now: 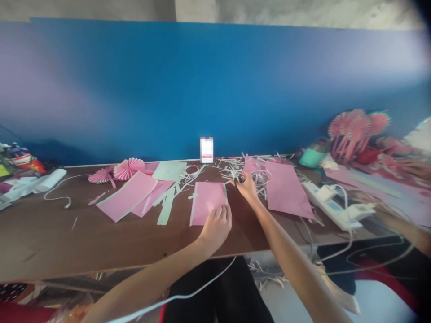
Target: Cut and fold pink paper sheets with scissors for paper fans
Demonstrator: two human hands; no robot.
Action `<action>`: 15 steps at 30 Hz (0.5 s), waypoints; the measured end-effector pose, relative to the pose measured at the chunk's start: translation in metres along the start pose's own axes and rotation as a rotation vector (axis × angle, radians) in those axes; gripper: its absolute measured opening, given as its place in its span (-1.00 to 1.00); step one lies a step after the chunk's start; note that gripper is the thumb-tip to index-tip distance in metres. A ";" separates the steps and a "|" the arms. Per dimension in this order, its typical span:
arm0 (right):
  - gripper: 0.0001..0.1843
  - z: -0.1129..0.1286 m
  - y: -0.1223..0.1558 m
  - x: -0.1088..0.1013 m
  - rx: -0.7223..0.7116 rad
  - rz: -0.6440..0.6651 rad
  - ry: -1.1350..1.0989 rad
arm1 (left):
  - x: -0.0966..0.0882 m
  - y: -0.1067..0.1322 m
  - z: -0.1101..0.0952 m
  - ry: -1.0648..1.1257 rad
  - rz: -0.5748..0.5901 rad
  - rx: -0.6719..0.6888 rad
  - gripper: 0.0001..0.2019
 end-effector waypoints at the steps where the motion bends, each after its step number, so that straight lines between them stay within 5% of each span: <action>1: -0.42 -0.001 -0.001 0.002 -0.010 0.009 0.024 | 0.002 -0.003 0.001 0.032 0.008 -0.012 -0.53; 8: -0.55 0.010 0.000 0.008 -0.216 -0.011 0.200 | 0.015 -0.029 0.021 0.228 0.047 -0.125 -0.38; 12: -0.78 0.024 0.012 0.009 -0.292 0.007 0.445 | 0.016 -0.039 0.034 0.293 0.055 -0.081 -0.57; 15: -0.75 0.034 0.020 0.008 -0.307 0.015 0.577 | 0.014 -0.039 0.050 0.305 0.053 -0.094 -0.68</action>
Point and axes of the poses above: each hand's wrist, its own y-axis away from the middle knuckle, its own x-axis out of the palm, z = x × y, the point moved 9 cm from there along -y, towards the middle knuckle, and after that the axes turned 13 degrees about y, right-handed, at the moved point
